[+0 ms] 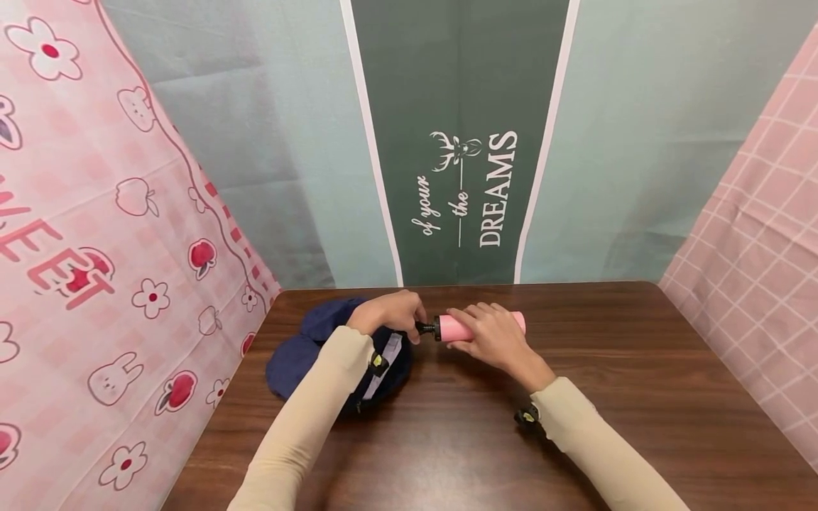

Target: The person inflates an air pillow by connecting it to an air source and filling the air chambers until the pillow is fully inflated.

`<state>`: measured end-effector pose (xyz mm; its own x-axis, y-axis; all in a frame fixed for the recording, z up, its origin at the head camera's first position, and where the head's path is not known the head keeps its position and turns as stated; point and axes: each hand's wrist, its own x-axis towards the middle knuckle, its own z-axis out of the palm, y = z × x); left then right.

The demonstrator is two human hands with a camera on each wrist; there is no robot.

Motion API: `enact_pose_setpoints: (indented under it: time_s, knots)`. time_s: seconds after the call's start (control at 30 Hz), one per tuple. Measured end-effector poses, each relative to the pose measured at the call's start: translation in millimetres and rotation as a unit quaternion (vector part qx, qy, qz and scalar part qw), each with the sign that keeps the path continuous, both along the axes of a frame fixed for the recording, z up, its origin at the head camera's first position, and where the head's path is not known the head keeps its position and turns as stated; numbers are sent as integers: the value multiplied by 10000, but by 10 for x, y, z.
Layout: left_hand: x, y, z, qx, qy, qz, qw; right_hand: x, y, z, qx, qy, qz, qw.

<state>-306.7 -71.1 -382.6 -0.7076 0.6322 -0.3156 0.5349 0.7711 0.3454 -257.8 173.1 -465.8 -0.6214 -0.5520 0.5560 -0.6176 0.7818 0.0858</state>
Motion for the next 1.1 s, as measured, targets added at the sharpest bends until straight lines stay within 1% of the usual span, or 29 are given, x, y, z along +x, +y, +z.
enact_pose_setpoints:
  time_s: [0.13, 0.37, 0.57, 0.67, 0.77, 0.87, 0.97, 1.1]
  knots:
    - [-25, -20, 2, 30, -15, 10, 10000, -23, 104, -10, -68, 58, 21, 10000]
    - [-60, -26, 37, 70, -102, 80, 9999, -77, 429, -16, -254, 48, -22, 9997]
    - [-90, -78, 28, 150, -114, 170, 9997, -132, 744, -43, -419, 10, -100, 9991]
    - [-87, -86, 30, 178, -92, 233, 9995, -140, 817, -47, -476, 28, -157, 9987]
    - [-77, -40, 18, 187, -60, 176, 9997, -121, 770, -41, -464, 31, -151, 9988]
    - [-67, 54, -1, 222, -1, 18, 9998, -102, 639, -39, -362, 26, -78, 9993]
    - [-63, 157, -16, 232, 124, -106, 9996, -88, 489, -41, -259, 53, -32, 9996]
    - [-73, 254, -45, 214, 341, -196, 9990, -66, 342, -40, -259, 160, -85, 9995]
